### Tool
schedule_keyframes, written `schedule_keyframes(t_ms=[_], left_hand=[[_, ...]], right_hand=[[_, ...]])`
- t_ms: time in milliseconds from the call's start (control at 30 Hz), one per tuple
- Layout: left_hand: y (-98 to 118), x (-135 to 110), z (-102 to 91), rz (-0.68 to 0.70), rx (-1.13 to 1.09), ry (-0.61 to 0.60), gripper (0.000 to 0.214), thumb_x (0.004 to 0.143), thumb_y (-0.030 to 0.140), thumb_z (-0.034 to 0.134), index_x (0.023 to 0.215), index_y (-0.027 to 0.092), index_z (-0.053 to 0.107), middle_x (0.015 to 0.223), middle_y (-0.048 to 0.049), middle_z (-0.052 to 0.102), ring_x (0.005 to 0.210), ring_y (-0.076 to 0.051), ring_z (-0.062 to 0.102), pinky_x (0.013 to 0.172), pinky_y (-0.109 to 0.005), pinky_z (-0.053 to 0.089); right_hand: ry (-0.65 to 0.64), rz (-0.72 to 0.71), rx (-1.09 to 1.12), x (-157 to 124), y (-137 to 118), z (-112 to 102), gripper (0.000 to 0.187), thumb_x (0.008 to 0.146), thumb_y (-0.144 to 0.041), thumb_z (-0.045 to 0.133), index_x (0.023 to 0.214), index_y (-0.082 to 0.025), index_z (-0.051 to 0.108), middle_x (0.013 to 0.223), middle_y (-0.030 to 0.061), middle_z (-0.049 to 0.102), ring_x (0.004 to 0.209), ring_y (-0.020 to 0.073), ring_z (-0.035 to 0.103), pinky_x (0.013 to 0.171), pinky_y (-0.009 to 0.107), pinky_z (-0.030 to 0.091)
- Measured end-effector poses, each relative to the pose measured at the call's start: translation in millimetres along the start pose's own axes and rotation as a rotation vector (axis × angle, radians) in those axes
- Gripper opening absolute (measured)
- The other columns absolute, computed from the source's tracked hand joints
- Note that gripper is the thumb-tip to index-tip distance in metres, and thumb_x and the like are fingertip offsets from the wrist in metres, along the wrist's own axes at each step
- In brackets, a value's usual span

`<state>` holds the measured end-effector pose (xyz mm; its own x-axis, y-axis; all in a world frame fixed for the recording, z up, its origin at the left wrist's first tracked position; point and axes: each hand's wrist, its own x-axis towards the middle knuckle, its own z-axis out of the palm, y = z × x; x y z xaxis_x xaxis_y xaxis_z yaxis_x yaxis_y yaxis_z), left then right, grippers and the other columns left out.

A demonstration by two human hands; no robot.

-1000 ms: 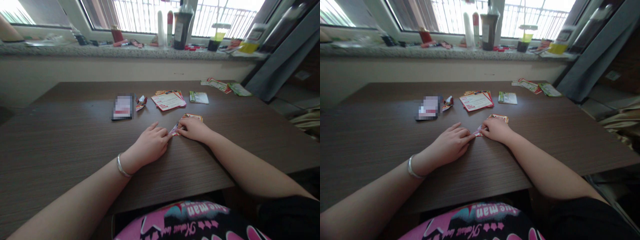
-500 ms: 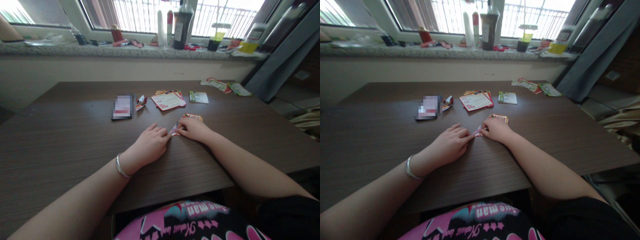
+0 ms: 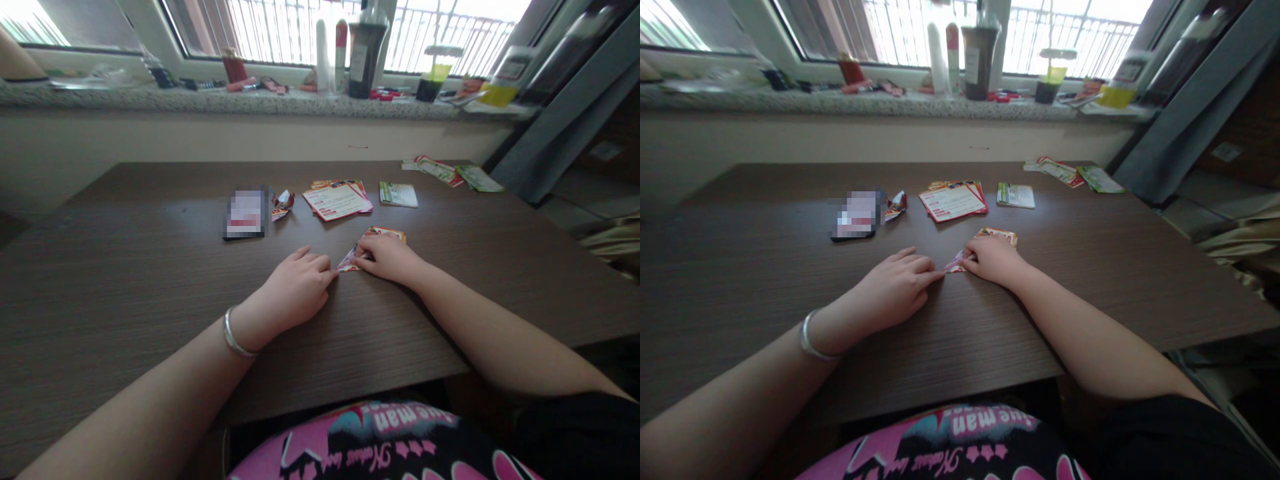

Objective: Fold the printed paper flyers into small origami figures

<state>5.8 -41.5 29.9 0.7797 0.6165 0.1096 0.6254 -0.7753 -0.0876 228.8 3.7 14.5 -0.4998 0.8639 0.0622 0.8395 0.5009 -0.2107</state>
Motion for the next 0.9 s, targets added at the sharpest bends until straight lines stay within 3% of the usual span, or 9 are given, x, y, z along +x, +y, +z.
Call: schedule_keyframes(t_ms=[467,600,733,900], left_hand=[[-13,-2,-5.9,-0.026,-0.102,-0.041,0.029,0.086,0.018,0.047,0.101,0.024,0.071,0.096,-0.0043,0.066,0.088,-0.019,0.063,0.081,-0.033,0.051],[-19,-1,0.6,-0.032,-0.178,0.014,0.027,0.089,0.018,0.045,0.103,0.021,0.067,0.105,-0.0046,0.067,0.096,-0.019,0.063,0.087,-0.032,0.051],[-19,0,10.2,0.034,-0.246,0.076,0.037,0.090,0.017,0.045,0.126,0.021,0.056,0.127,-0.0035,0.061,0.115,-0.017,0.057,0.101,-0.032,0.045],[-14,-1,13.2,0.056,-0.162,0.068,0.041,0.094,0.029,0.047,0.133,0.022,0.052,0.132,-0.0052,0.058,0.121,-0.022,0.053,0.105,-0.040,0.043]], right_hand=[[0.010,-0.002,0.017,-3,1,-1,0.020,0.086,-0.037,0.057,0.082,-0.019,0.066,0.089,0.0055,0.072,0.087,0.0202,0.063,0.074,0.029,0.039],[0.017,-0.010,0.031,-4,2,1,0.020,0.086,-0.037,0.058,0.079,-0.019,0.065,0.087,0.0057,0.071,0.086,0.0199,0.063,0.075,0.030,0.040],[0.057,-0.069,0.076,-3,1,4,0.022,0.088,-0.036,0.056,0.078,-0.018,0.064,0.086,0.0061,0.070,0.086,0.0182,0.061,0.076,0.029,0.040],[0.197,-0.169,0.050,-1,2,6,0.017,0.087,-0.034,0.060,0.085,-0.019,0.067,0.088,0.0063,0.069,0.092,0.0201,0.059,0.086,0.035,0.040]])
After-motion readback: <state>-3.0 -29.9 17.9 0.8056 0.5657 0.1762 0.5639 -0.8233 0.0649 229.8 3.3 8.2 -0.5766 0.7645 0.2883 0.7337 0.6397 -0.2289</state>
